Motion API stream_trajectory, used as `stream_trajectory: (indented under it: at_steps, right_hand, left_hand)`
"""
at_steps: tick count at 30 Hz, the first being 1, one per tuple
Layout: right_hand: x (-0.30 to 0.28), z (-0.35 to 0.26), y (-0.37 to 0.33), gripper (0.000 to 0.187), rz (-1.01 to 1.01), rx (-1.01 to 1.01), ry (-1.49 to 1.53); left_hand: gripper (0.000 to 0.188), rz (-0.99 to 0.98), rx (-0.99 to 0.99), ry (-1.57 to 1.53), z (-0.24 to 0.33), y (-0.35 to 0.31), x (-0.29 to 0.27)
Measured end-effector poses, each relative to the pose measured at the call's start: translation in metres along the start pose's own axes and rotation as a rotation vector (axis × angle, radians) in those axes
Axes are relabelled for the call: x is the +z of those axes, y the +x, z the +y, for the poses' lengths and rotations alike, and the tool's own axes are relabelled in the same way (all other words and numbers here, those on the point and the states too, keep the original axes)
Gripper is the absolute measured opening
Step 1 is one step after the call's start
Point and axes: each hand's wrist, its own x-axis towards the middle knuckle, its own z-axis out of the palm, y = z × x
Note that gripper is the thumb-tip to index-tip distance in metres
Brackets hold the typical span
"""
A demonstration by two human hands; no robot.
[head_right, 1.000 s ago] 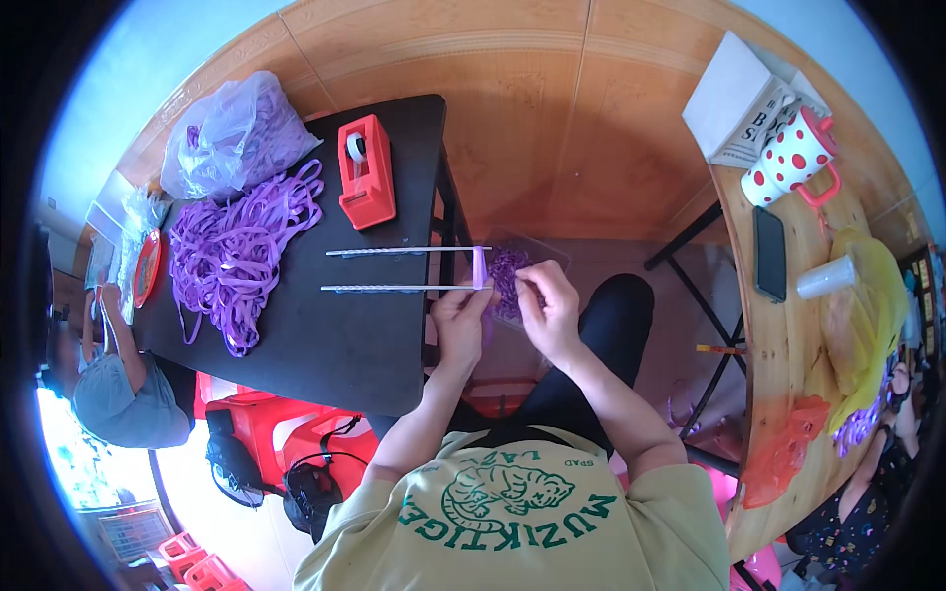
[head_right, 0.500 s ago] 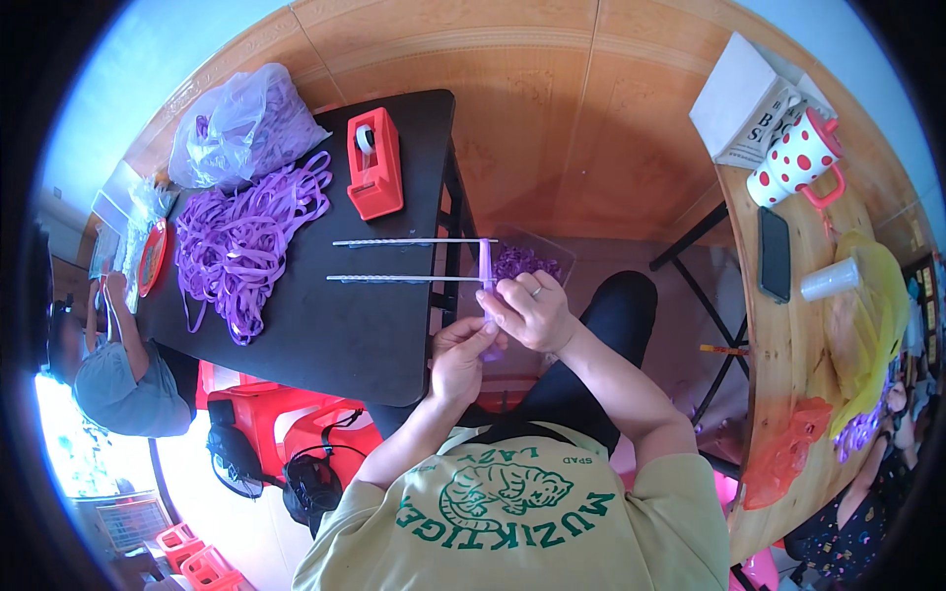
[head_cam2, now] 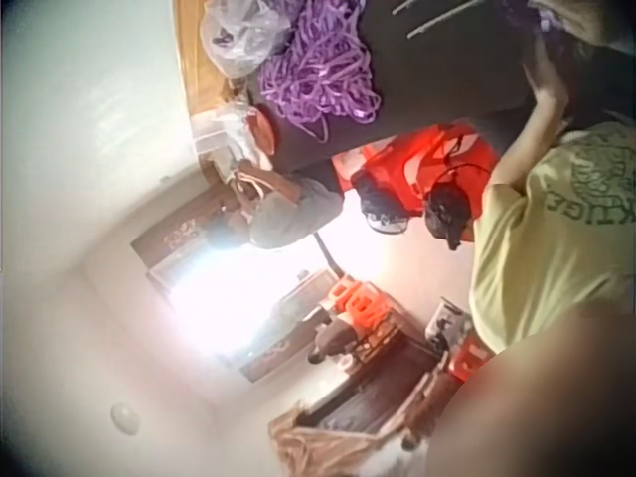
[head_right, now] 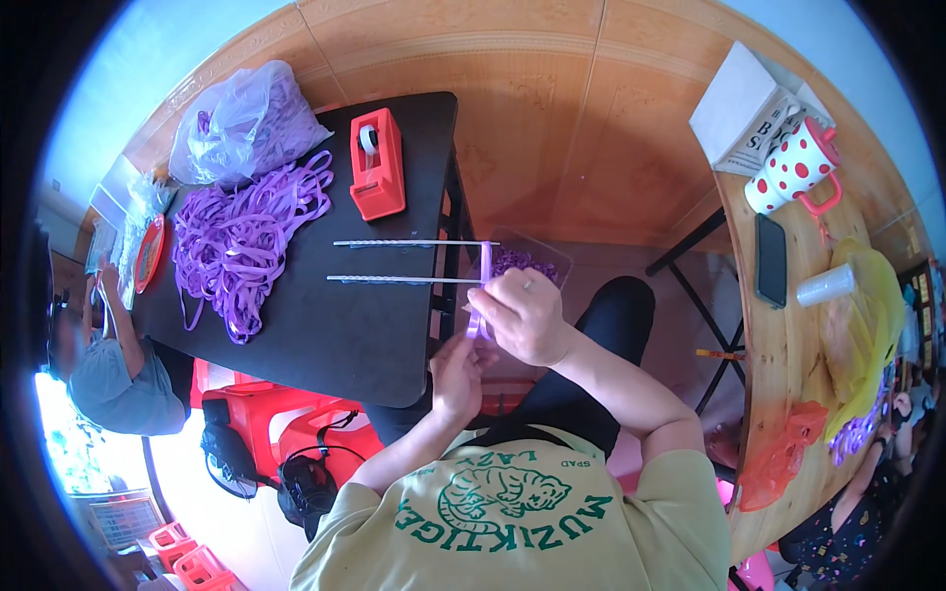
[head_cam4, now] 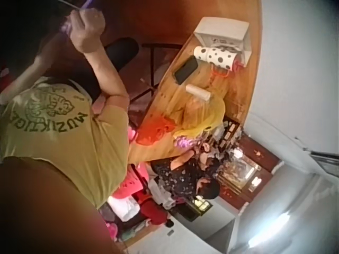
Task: Weaving purple ribbons around two parallel metal rods to create a lace pattern.
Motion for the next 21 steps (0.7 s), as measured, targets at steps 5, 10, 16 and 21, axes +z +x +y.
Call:
stream_trajectory:
  at_steps: [5, 10, 16, 21]
  right_hand:
    - [0.001, 0.027, 0.027, 0.007, -0.002, 0.541, 0.550]
    - [0.011, 0.068, 0.044, 0.014, -0.097, 1.139, 1.154]
    - [0.017, 0.076, 0.039, 0.017, -0.042, 1.365, 1.281]
    - [0.022, 0.077, 0.038, 0.018, -0.002, 1.355, 1.239]
  left_hand:
    - [0.018, 0.020, 0.069, 0.203, -0.016, 0.035, -0.007]
    - [0.017, -0.002, 0.186, 0.176, -0.008, 0.069, 0.014]
    - [0.016, 0.012, 0.268, 0.153, -0.001, 0.087, 0.021]
    - [0.017, -0.017, 0.268, 0.143, 0.003, 0.090, 0.023]
